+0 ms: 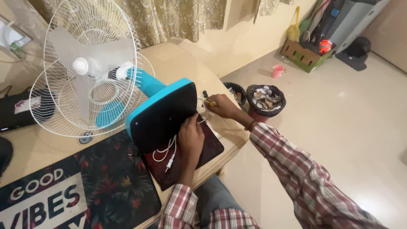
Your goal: The person uses a screwdriver to tighten screws on the back of a small black and blue electronic device. They rotate the device to access different screw locations and continue securing the casing.
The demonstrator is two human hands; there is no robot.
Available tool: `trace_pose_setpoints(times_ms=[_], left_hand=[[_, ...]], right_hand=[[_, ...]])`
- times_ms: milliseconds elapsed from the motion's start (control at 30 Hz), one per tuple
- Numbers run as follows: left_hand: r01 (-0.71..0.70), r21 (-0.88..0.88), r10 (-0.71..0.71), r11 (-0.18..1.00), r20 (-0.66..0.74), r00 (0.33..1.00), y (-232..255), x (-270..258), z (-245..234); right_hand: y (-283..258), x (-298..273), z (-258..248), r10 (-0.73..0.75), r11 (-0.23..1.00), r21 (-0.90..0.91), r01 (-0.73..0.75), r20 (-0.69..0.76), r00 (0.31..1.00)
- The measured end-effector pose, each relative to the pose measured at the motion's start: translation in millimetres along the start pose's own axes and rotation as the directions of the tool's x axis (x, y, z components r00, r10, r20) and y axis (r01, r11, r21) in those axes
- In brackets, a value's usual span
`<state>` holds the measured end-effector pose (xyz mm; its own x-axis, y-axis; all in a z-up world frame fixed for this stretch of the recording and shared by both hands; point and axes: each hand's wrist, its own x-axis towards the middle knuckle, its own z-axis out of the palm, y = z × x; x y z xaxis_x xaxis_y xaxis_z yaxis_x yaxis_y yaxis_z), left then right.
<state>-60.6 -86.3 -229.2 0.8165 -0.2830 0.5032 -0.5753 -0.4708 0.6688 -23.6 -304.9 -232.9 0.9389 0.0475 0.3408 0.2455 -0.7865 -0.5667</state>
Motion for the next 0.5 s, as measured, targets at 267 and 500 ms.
trace_pose_setpoints(times_ms=[267, 500], left_hand=[[-0.003, -0.048, -0.001, 0.999, -0.087, 0.996, -13.6, -5.7, 21.0], [0.112, -0.204, -0.138, 0.973, -0.116, 0.984, -20.1, -8.0, 10.9]], right_hand=[[10.3, 3.0, -9.4, 0.279, 0.960, 0.009, -0.281, -0.147, 0.949], [14.0, 27.4, 12.5, 0.019, 0.972, -0.235, -0.024, -0.023, 1.000]])
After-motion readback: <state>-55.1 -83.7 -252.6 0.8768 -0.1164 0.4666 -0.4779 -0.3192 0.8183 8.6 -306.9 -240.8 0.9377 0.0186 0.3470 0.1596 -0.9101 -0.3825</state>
